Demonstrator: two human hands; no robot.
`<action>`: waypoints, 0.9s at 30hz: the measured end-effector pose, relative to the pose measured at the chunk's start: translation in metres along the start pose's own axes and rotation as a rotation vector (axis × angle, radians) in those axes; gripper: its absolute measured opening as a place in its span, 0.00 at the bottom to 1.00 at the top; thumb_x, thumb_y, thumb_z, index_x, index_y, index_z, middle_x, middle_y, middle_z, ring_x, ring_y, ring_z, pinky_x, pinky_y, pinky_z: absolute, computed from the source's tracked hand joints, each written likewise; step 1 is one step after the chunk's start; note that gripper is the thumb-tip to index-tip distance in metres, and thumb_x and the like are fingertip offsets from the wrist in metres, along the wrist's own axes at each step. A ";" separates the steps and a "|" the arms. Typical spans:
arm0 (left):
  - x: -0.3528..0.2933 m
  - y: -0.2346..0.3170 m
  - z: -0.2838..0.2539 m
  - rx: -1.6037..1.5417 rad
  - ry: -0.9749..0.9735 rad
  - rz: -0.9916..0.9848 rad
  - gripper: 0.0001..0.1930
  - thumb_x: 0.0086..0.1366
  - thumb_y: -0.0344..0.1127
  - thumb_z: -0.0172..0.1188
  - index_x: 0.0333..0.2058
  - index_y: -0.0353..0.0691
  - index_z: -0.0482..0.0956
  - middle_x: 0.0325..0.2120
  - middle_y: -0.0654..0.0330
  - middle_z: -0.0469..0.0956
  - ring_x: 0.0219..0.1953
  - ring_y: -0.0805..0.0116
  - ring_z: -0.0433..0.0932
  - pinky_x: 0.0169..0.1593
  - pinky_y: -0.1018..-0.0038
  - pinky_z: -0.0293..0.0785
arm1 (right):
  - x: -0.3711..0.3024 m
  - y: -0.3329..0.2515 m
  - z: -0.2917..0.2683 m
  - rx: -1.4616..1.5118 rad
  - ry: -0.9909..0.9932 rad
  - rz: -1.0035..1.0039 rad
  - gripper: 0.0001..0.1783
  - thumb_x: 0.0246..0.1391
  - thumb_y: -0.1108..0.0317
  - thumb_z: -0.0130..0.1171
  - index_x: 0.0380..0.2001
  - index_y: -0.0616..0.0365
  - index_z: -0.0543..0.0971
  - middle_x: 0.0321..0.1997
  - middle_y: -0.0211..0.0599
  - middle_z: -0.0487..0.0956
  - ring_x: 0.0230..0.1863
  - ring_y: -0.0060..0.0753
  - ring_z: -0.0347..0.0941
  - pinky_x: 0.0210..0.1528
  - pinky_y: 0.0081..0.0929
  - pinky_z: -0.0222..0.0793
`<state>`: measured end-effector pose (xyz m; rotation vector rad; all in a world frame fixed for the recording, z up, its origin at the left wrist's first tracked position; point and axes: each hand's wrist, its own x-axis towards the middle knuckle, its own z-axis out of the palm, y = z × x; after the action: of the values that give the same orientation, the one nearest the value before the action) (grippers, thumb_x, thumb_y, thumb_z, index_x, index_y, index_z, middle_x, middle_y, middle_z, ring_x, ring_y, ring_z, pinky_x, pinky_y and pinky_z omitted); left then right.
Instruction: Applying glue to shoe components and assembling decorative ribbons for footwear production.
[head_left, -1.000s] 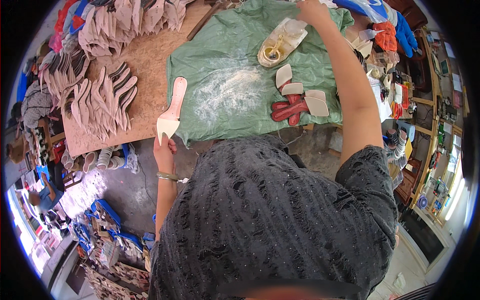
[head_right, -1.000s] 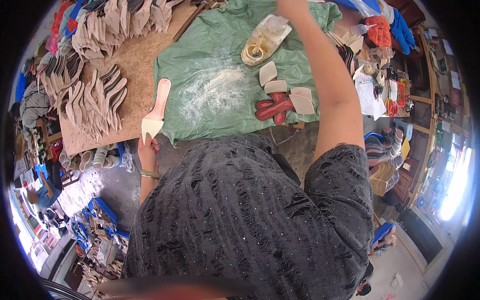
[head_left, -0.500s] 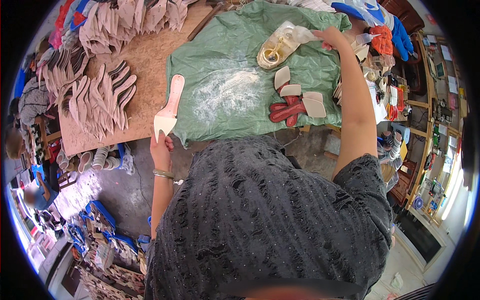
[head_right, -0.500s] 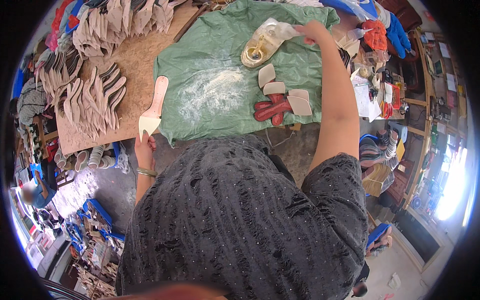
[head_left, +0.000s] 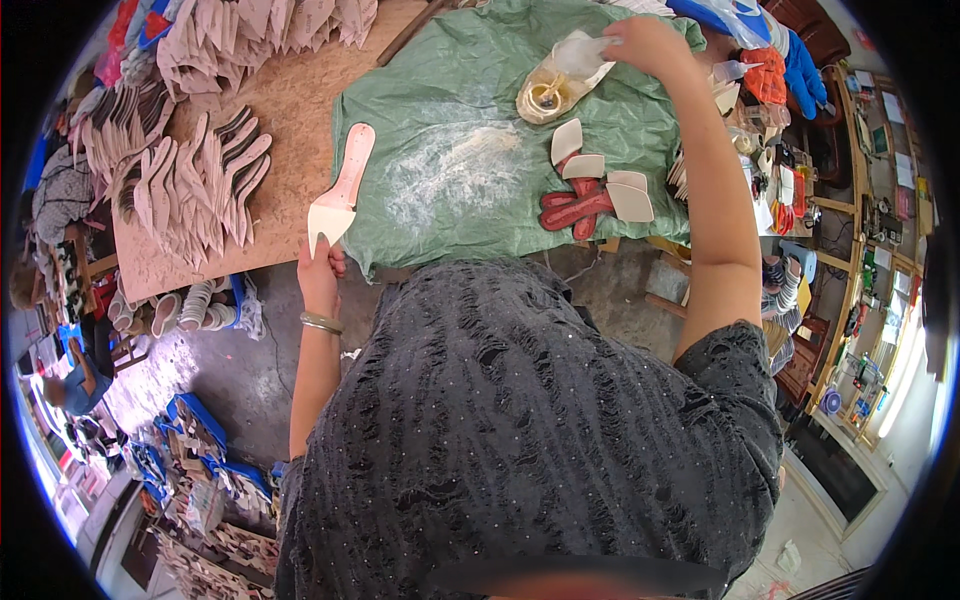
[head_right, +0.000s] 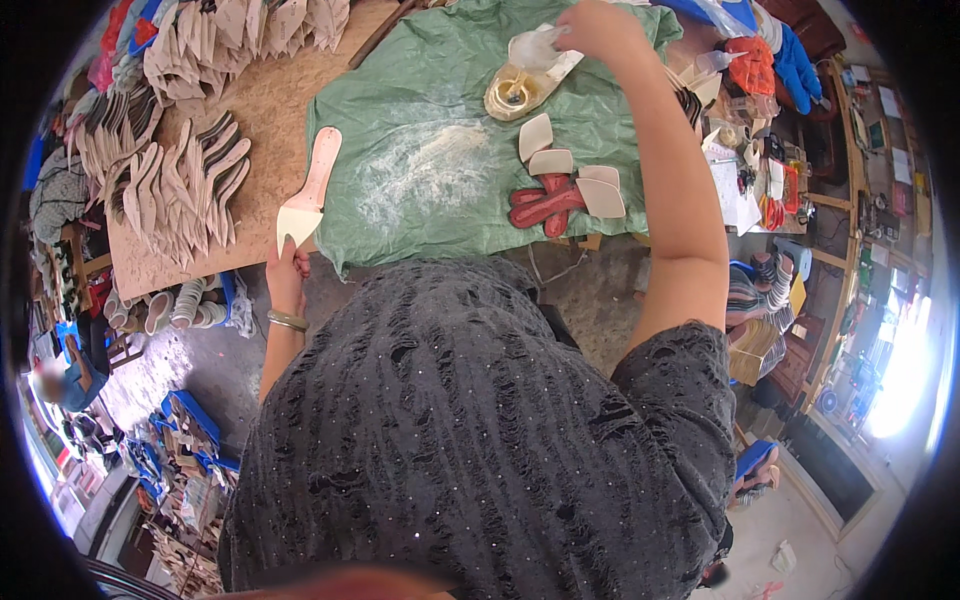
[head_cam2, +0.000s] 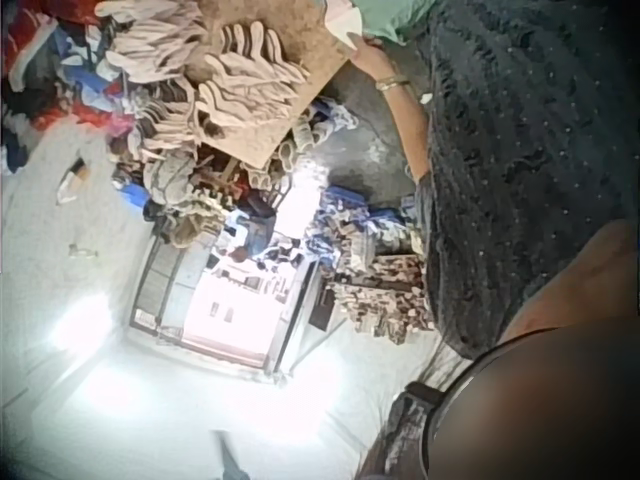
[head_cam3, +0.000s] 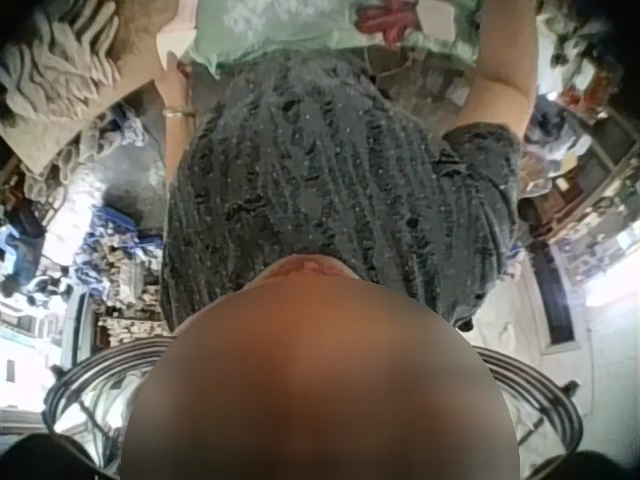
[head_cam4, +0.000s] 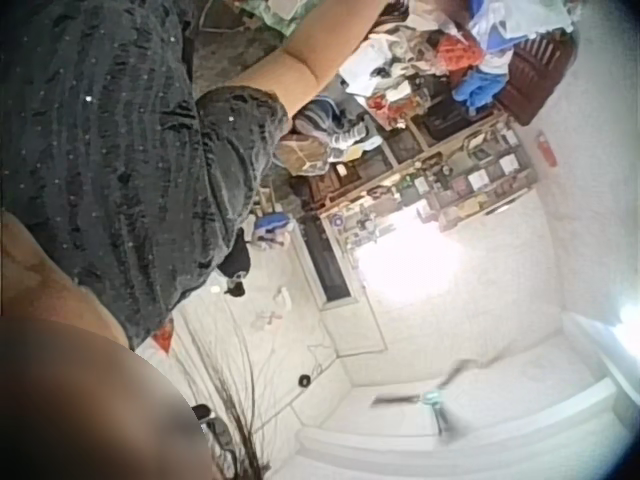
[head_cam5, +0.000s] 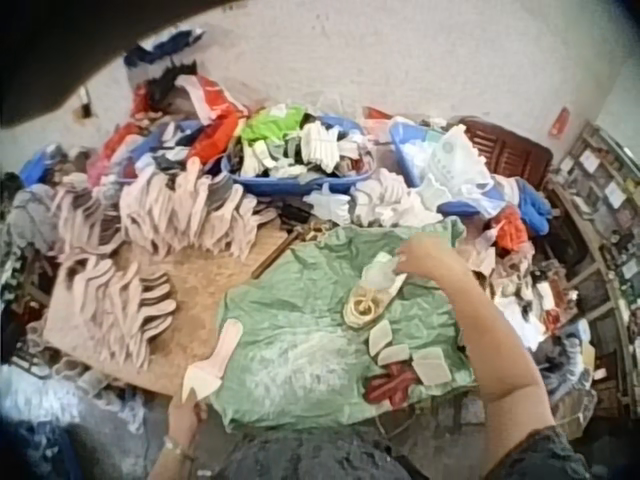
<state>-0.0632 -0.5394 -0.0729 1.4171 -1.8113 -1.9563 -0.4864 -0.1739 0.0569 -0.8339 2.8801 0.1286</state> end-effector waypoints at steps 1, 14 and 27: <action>-0.001 0.000 0.000 -0.005 -0.003 0.003 0.10 0.70 0.40 0.51 0.34 0.39 0.71 0.17 0.67 0.70 0.15 0.81 0.65 0.19 0.82 0.60 | 0.006 -0.009 0.002 -0.021 -0.031 -0.003 0.23 0.39 0.55 0.65 0.43 0.46 0.83 0.37 0.39 0.82 0.42 0.43 0.79 0.45 0.36 0.74; -0.014 -0.020 -0.029 -0.051 0.062 -0.062 0.09 0.70 0.38 0.48 0.34 0.41 0.71 0.18 0.67 0.70 0.16 0.81 0.65 0.20 0.82 0.60 | 0.043 -0.064 0.035 -0.204 -0.287 0.013 0.22 0.38 0.58 0.71 0.39 0.54 0.82 0.40 0.41 0.83 0.43 0.44 0.80 0.44 0.39 0.77; -0.004 -0.017 -0.021 -0.060 0.032 -0.065 0.10 0.70 0.40 0.50 0.34 0.40 0.72 0.18 0.68 0.71 0.16 0.82 0.65 0.20 0.83 0.59 | 0.031 -0.063 0.024 -0.136 -0.269 0.036 0.19 0.36 0.56 0.64 0.34 0.52 0.83 0.38 0.39 0.82 0.42 0.43 0.79 0.43 0.37 0.75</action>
<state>-0.0385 -0.5477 -0.0813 1.4986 -1.6991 -1.9883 -0.4759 -0.2405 0.0256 -0.7234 2.6558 0.4124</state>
